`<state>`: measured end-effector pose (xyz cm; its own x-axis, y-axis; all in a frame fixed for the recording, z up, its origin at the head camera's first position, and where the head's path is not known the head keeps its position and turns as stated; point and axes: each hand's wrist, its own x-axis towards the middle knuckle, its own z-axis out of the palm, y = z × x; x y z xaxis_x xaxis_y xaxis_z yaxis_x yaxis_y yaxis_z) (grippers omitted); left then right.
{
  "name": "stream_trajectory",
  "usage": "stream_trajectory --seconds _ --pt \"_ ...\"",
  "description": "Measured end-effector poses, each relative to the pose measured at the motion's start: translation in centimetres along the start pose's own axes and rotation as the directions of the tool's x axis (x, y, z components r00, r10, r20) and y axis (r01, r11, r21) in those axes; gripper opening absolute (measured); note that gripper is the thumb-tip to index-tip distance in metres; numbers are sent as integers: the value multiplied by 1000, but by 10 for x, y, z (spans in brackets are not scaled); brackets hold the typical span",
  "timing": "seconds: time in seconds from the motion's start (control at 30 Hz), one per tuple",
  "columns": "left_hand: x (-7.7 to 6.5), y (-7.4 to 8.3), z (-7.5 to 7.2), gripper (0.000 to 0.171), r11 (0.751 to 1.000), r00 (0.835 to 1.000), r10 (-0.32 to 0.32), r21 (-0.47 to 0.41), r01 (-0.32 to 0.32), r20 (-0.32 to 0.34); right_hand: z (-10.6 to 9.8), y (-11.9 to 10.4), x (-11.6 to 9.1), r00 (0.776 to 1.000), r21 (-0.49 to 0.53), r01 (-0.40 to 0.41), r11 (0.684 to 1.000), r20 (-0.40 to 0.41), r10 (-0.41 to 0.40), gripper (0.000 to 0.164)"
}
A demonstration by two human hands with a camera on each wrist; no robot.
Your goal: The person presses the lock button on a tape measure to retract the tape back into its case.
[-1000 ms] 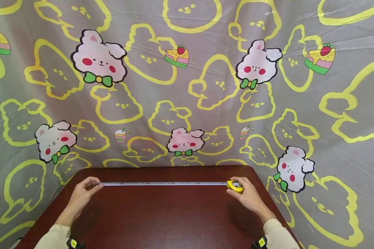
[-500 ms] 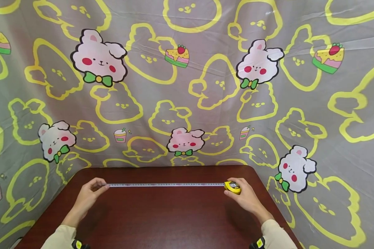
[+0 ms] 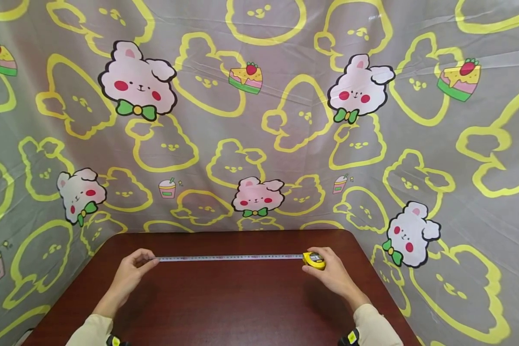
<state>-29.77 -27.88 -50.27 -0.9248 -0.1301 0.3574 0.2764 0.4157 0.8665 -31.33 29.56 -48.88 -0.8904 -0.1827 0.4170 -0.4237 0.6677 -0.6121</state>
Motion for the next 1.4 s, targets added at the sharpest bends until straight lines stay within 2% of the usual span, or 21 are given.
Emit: stream_trajectory --seconds 0.27,0.57,0.8,0.87,1.0,1.23,1.33,1.4 --pt "1 6 11 19 999 1000 6 -50 -4 29 8 -5 2 1000 14 6 1000 9 -6 49" --pt "0 9 21 16 998 1000 10 -68 -8 24 16 -11 4 1000 30 -4 1000 -6 4 49" --pt "-13 52 23 13 999 999 23 -37 -22 43 22 -15 5 1000 43 -26 999 2 26 50" --pt "-14 54 24 14 999 999 6 -39 -4 48 23 -16 6 1000 46 -29 999 0 29 50" --pt "-15 57 25 14 999 998 -15 -33 17 54 25 -18 6 1000 48 -29 998 -6 29 49" --pt "-14 58 29 15 1000 998 13 -27 -11 62 27 -23 7 999 61 -46 997 3 46 48" --pt "-11 50 33 14 999 998 12 -36 -10 60 30 -25 7 999 62 -47 997 6 47 50" --pt "-8 40 36 14 999 998 6 -39 -4 62 31 -25 8 999 64 -45 997 9 44 50"
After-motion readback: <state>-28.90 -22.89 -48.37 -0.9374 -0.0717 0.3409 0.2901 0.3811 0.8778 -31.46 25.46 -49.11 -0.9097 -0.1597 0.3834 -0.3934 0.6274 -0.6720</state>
